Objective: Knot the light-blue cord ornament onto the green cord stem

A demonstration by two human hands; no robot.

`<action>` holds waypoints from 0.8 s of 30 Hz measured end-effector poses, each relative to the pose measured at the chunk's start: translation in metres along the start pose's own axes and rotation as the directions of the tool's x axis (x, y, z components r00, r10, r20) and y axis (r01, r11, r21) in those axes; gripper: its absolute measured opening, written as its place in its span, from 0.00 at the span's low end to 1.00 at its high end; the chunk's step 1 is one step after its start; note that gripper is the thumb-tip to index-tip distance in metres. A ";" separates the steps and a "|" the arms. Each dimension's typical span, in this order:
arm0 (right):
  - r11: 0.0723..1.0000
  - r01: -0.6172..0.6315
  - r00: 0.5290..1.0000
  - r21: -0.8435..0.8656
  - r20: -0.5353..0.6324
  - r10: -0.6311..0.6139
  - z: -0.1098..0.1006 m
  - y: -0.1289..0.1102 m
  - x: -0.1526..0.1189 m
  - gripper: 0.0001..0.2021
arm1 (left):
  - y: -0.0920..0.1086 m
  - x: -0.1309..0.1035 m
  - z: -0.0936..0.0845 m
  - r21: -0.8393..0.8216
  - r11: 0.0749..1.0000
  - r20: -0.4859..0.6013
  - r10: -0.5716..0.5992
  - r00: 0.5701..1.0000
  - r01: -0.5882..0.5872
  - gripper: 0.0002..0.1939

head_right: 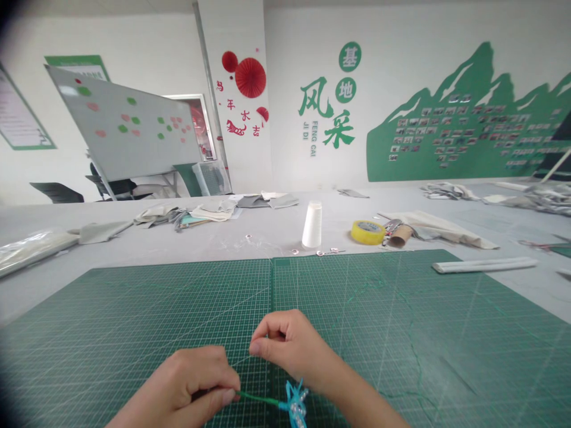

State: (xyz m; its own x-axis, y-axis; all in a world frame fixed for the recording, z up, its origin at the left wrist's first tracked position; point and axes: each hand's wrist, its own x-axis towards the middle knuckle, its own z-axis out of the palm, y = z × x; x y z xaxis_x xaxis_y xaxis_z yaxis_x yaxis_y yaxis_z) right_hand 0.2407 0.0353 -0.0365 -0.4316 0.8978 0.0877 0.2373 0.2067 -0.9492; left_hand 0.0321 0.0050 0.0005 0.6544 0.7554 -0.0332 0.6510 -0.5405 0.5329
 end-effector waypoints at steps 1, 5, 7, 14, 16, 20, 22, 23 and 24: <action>1.000 0.005 1.000 -0.021 -0.002 -0.005 -0.001 -0.003 -0.001 0.09 | 0.000 0.000 0.000 0.020 1.000 0.010 -0.007 1.000 0.007 0.11; 0.990 0.005 1.000 -0.143 -0.013 -0.007 -0.004 -0.018 -0.006 0.07 | 0.001 0.000 0.004 0.121 0.992 -0.017 -0.041 0.999 0.043 0.12; 0.969 0.026 0.999 -0.246 -0.032 -0.035 -0.005 -0.026 -0.009 0.06 | 0.001 0.000 0.007 0.162 0.985 -0.061 -0.053 0.997 0.062 0.12; 0.801 0.203 0.964 -0.563 -0.027 -0.264 0.002 -0.043 -0.021 0.07 | -0.004 0.001 0.013 0.210 0.965 -0.229 -0.108 0.968 0.157 0.15; 0.742 0.251 0.944 -0.622 -0.011 -0.329 0.004 -0.044 -0.023 0.09 | -0.004 0.003 0.011 0.156 0.967 -0.285 -0.153 0.946 0.204 0.14; 0.665 0.306 0.913 -0.682 0.011 -0.409 0.010 -0.045 -0.026 0.11 | 0.001 0.007 0.004 -0.083 0.972 -0.351 -0.235 0.906 0.220 0.13; 0.685 0.304 0.910 -0.662 -0.011 -0.414 0.012 -0.046 -0.027 0.10 | 0.005 0.010 -0.001 -0.210 0.955 -0.354 -0.272 0.895 0.207 0.12; 0.709 0.289 0.915 -0.643 -0.033 -0.403 0.013 -0.046 -0.027 0.10 | 0.007 0.013 -0.004 -0.259 0.945 -0.350 -0.285 0.892 0.201 0.12; 0.739 0.268 0.921 -0.618 -0.060 -0.384 0.013 -0.045 -0.026 0.10 | 0.008 0.015 -0.008 -0.296 0.935 -0.346 -0.294 0.891 0.193 0.12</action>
State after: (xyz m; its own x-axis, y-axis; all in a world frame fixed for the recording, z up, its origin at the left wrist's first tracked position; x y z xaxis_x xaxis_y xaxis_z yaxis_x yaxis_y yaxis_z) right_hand 0.2299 -0.0029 0.0004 -0.4368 0.7711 0.4633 0.5979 0.6337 -0.4909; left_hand 0.0440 0.0149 0.0107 0.2588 0.9600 0.1066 0.6213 -0.2500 0.7426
